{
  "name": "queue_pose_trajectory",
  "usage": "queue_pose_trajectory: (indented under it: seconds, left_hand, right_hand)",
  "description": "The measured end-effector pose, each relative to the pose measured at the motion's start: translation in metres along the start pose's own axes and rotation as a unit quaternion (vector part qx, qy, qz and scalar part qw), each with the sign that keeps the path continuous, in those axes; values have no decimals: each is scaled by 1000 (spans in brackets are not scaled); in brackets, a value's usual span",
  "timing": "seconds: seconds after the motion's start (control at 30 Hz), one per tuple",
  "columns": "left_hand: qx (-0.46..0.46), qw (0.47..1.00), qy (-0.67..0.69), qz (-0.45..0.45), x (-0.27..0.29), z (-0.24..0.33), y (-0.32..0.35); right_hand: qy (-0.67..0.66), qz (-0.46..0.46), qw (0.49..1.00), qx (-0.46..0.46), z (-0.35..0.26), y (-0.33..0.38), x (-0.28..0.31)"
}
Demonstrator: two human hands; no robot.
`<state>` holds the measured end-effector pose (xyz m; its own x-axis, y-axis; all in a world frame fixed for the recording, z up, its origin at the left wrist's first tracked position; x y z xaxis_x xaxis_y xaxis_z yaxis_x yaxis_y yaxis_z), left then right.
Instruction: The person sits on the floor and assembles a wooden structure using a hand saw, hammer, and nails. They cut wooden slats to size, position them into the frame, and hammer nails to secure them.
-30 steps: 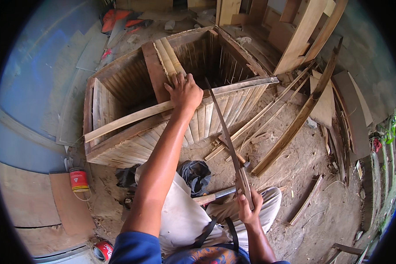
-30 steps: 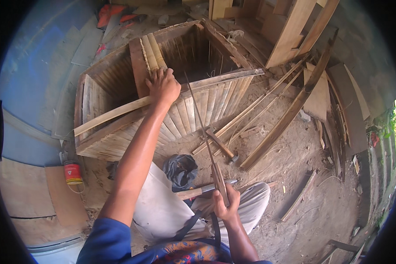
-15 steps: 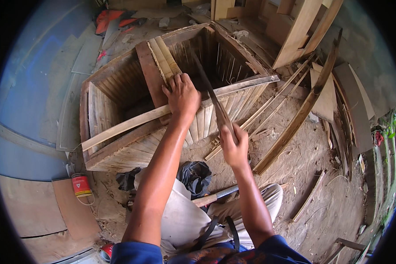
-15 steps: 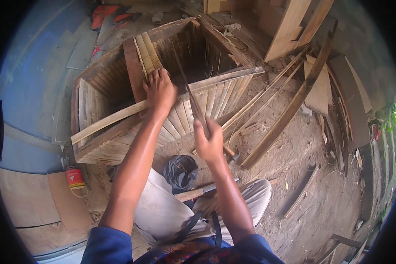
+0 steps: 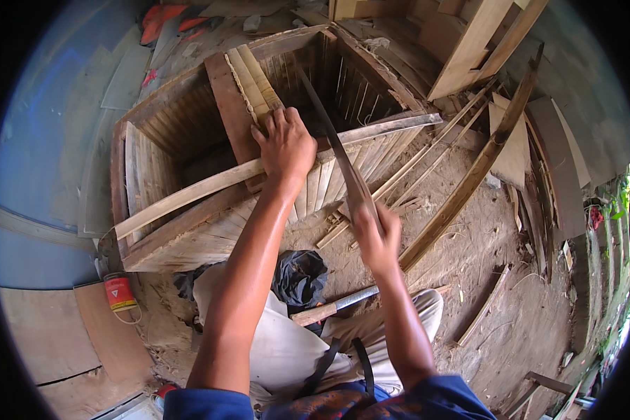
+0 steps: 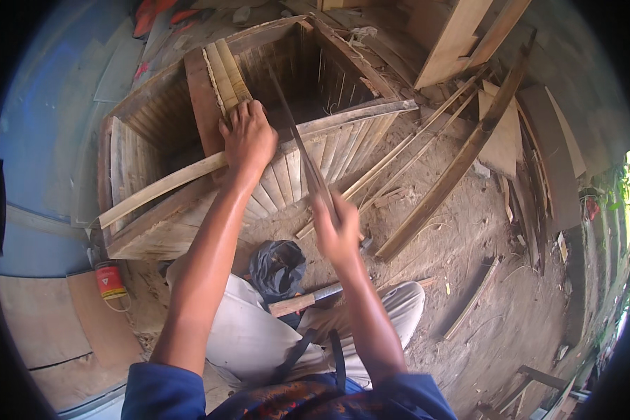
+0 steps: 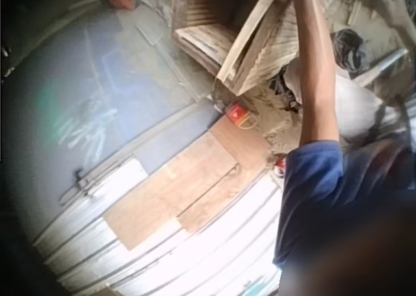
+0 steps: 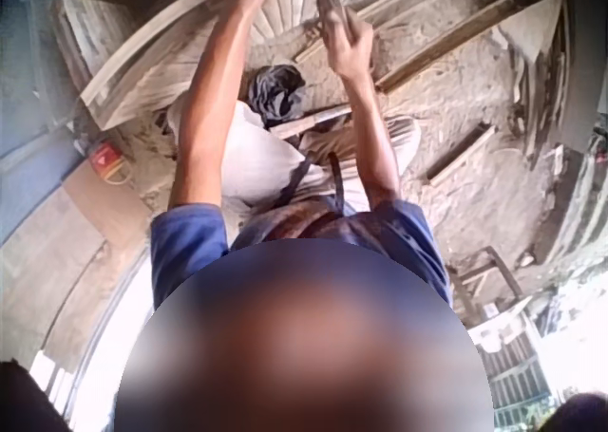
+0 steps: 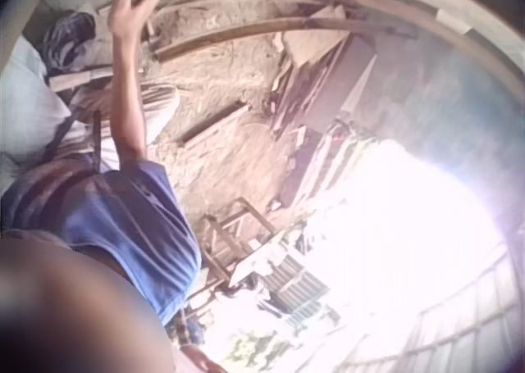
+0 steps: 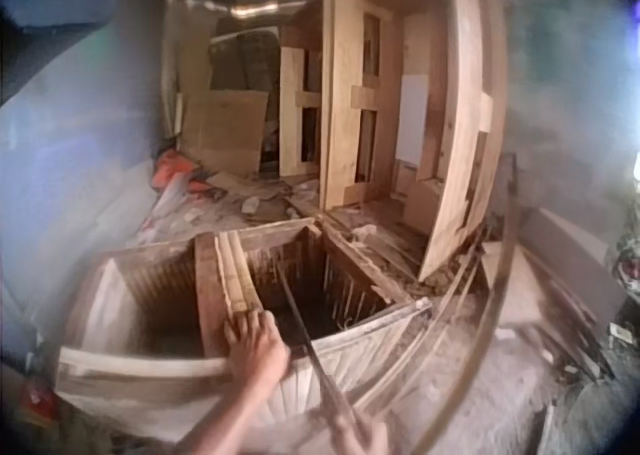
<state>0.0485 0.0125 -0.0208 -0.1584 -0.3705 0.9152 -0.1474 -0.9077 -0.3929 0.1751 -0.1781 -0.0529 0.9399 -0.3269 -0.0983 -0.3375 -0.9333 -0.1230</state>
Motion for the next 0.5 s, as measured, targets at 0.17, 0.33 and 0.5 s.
queue_pose_trajectory:
  seconds: [0.17, 0.33, 0.5]
  left_hand:
    - [13, 999, -21, 38, 4, -1, 1]
    - [28, 998, -21, 44, -6, -7, 1]
    - [10, 998, -11, 55, -5, -14, 0]
  right_hand:
    - [60, 4, 995, 82, 13, -17, -16]
    - [35, 49, 998, 32, 24, 134, 40]
    - [38, 28, 999, 21, 27, 174, 61]
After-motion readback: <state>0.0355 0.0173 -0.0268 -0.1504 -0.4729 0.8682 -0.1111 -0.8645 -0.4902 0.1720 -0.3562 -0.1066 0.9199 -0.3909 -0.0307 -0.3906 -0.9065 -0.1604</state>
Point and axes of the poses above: each hand's wrist, its own y-axis away from the middle knuckle, its own x-axis out of the back of the hand, z = x × y, the point moved 2 cm from there along -y, towards the middle knuckle, and after that the axes turned 6 degrees about -y, right-handed, at the moved point
